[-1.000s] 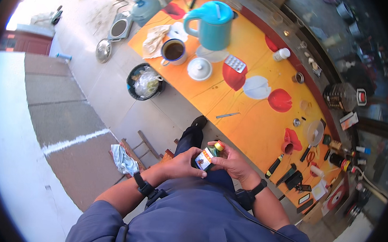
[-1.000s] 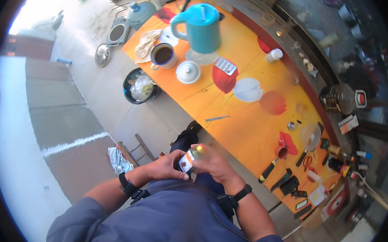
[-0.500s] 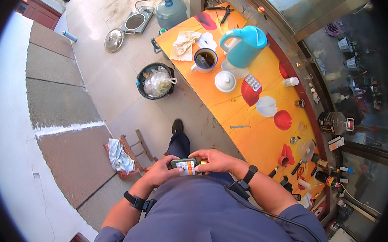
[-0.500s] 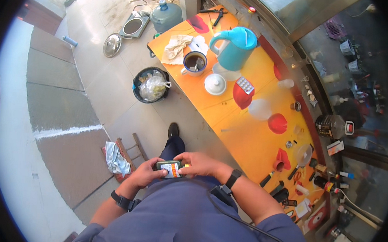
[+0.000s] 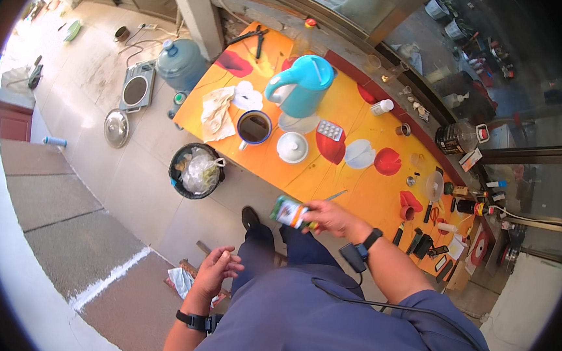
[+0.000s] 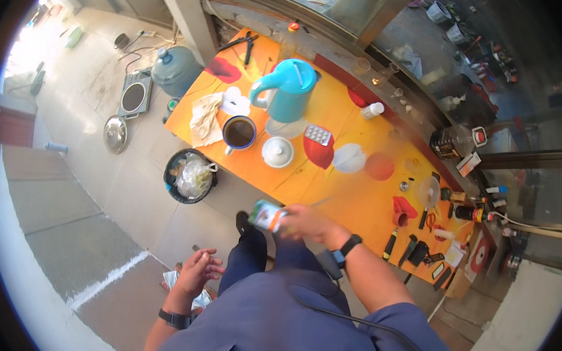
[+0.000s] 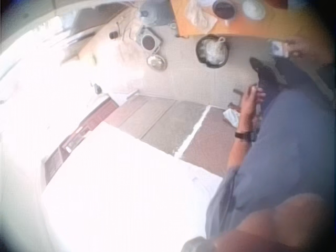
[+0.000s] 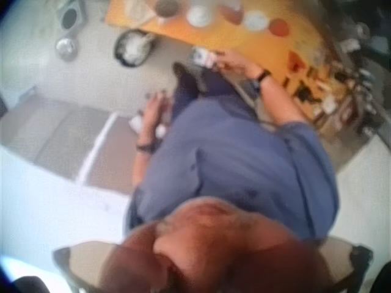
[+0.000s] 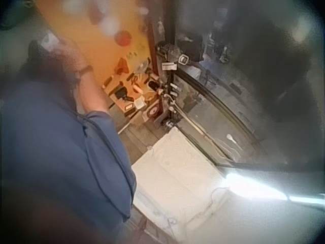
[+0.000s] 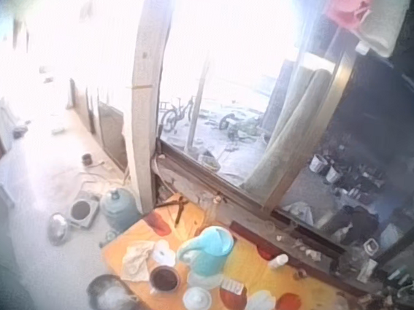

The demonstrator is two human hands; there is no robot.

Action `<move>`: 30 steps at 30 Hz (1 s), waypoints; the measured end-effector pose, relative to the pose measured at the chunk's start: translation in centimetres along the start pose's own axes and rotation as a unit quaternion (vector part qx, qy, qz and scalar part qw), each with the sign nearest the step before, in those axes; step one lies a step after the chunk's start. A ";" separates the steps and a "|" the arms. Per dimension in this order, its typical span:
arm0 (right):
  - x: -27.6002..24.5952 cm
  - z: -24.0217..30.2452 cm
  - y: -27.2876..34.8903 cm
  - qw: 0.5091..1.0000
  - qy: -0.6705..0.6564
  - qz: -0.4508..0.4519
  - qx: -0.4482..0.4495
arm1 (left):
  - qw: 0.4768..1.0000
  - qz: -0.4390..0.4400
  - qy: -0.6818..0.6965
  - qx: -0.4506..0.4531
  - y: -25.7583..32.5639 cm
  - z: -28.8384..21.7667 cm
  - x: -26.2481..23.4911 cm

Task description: The person scoops birdseed from a container with a spoon and feeds birds inside a cage. They then walk to a table, handle a small bottle and a white container, and later pick up a black box from the floor.

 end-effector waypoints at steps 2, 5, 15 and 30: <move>-8.7 3.3 0.5 0.989 -0.003 -0.136 -0.051 | 0.999 -0.021 -0.030 -0.039 -0.8 0.7 0.0; -19.3 9.7 -0.9 0.962 -0.055 -0.221 -0.152 | 0.995 -0.044 -0.069 -0.064 -2.2 1.4 0.6; -34.2 20.2 -15.1 0.914 -0.135 -0.321 -0.209 | 0.978 -0.097 -0.097 -0.160 -7.0 3.8 3.3; -37.0 25.1 -14.8 0.864 -0.036 -0.390 -0.316 | 0.969 -0.082 -0.194 -0.127 -13.7 -2.5 7.1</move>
Point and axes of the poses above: each hand's wrist, its own y-axis away from the middle knuckle, its own x-axis out of the palm, z = x × y, the point moved 9 cm from there along -y, towards the middle knuckle, and after that the axes turned 14 degrees about -y, right-handed, at the moved point
